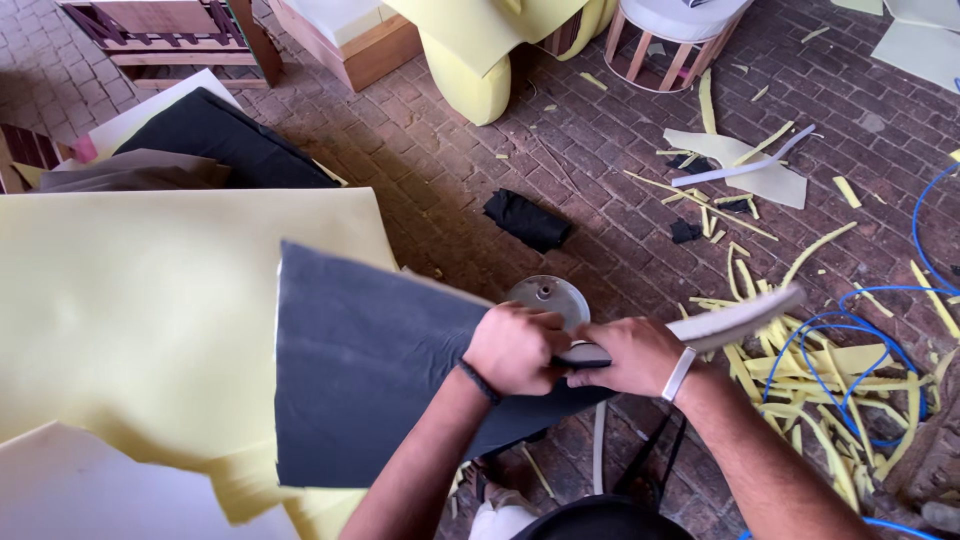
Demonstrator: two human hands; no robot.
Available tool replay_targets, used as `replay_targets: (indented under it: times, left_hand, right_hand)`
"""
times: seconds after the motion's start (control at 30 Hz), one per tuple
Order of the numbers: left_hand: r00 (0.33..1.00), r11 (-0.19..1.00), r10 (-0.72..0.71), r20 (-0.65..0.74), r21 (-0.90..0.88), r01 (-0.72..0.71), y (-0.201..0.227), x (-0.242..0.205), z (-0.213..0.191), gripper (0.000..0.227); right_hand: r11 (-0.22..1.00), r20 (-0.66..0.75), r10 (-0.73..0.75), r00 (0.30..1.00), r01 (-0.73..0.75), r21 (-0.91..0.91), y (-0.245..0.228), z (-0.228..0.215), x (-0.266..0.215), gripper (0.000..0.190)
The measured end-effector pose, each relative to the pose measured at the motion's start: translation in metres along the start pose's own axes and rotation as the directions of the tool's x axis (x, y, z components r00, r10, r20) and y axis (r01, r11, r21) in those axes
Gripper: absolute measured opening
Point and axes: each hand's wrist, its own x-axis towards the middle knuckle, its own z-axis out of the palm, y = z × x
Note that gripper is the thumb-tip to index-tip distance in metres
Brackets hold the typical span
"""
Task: The person cuts a black fabric sheet on a wooden workbench using shears, trims the edges, and folds the cut pieces. Then the person places a yellow foam sheet on the workbench and lays a piece of gray fabric on top, smoothing it out.
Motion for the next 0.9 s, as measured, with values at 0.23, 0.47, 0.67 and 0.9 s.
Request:
replay_targets:
  times: [0.23,0.47,0.67,0.9]
  left_hand:
    - [0.987,0.963,0.072,-0.145,0.269,-0.031,0.081,0.123,0.077,0.039]
    - [0.971,0.960,-0.111,-0.210,0.232,0.160,0.156,0.192,0.145,0.070]
    - [0.871,0.873,-0.487,0.060,-0.008,0.488,0.153,0.222,0.195,0.082]
    - [0.810,0.826,-0.487,0.326,-0.131,0.549,0.123,0.261,0.282,0.070]
  right_hand:
    - [0.971,-0.503,0.179,0.846,-0.070,0.228,0.131,0.026,-0.083,0.036]
    - [0.847,-0.642,0.470,0.606,-0.103,0.522,0.265,0.014,-0.147,0.030]
    - [0.560,-0.623,0.627,0.468,0.285,0.778,0.370,-0.021,-0.159,0.021]
    - [0.594,-0.629,0.754,0.188,0.214,0.776,0.432,-0.038,-0.163,0.016]
